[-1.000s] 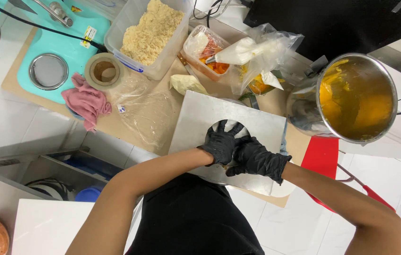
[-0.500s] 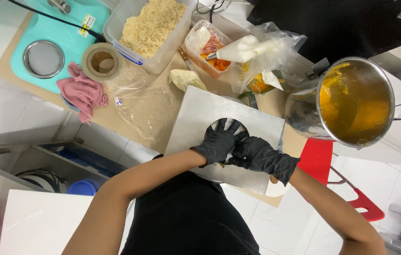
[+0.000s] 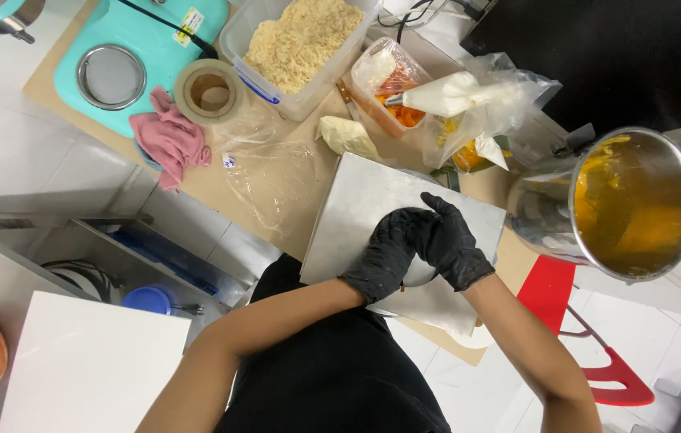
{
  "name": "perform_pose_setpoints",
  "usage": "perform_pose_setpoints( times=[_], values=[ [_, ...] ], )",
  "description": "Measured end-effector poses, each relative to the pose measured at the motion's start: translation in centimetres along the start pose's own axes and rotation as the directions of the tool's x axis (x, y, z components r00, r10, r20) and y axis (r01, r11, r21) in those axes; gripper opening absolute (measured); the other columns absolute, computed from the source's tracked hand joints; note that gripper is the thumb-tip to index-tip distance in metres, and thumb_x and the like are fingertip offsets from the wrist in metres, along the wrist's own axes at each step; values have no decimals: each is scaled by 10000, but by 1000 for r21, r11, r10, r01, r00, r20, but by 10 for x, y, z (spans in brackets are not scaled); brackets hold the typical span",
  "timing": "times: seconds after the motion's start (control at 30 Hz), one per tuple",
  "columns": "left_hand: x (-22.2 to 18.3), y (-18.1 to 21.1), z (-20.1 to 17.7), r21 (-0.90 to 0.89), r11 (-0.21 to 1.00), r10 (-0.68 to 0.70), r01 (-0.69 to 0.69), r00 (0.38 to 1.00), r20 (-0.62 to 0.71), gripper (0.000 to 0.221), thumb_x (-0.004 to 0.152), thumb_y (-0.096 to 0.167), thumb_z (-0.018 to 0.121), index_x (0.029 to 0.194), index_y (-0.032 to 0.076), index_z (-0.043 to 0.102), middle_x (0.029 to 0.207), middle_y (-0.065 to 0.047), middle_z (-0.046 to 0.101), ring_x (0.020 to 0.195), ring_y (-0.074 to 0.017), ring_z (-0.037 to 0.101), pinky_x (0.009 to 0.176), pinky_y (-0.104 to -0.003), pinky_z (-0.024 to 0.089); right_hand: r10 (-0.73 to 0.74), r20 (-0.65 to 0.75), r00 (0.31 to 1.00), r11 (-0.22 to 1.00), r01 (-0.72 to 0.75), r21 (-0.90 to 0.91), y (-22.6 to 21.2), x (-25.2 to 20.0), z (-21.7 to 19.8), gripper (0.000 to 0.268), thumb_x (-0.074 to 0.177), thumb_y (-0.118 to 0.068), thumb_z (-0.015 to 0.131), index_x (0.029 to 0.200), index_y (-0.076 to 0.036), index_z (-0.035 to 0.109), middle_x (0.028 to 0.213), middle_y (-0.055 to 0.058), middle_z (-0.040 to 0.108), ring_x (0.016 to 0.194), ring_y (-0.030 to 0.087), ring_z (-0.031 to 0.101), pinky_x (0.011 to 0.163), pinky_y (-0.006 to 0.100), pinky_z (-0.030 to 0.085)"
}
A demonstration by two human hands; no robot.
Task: The recorder trims the edges of a square sponge cake in its pan, releases it onto a board, removes the parchment paper, and levels the top surface with a long knife.
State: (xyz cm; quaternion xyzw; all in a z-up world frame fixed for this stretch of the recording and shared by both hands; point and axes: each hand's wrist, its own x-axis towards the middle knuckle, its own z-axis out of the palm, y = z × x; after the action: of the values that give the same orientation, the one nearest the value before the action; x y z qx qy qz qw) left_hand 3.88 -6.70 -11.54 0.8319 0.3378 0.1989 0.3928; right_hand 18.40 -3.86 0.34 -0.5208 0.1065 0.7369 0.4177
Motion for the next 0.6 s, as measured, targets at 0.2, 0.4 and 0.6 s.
perform_pose_setpoints(
  times=[0.2, 0.4, 0.6],
  values=[
    [7, 40, -76, -513, 825, -162, 237, 969, 186, 609, 915, 130, 618, 1478, 40, 404, 1411, -143, 543, 1267, -194, 537, 1076, -358, 490, 74, -208, 975, 963, -15, 269, 2, -16, 34, 408, 910, -370, 584, 834, 28, 628, 741, 184, 695, 649, 318, 668, 633, 374, 587],
    [17, 55, -97, -935, 264, -204, 237, 961, 186, 351, 1041, 186, 520, 1353, 28, 549, 1209, -110, 671, 1089, -167, 642, 943, -324, 558, 34, -1, 999, 855, -28, 517, 15, 40, -29, 421, 967, -320, 727, 646, -124, 538, 487, -36, 370, 380, 114, 364, 345, 249, 375],
    [31, 46, -78, -900, -217, -336, 379, 836, 433, 239, 1013, 187, 504, 1130, 65, 674, 937, -47, 715, 828, -172, 667, 765, -318, 563, -30, -218, 975, 894, 124, 431, 20, 9, 2, 446, 996, -394, 662, 670, -168, 459, 540, -52, 344, 445, 93, 340, 405, 233, 339]
  ],
)
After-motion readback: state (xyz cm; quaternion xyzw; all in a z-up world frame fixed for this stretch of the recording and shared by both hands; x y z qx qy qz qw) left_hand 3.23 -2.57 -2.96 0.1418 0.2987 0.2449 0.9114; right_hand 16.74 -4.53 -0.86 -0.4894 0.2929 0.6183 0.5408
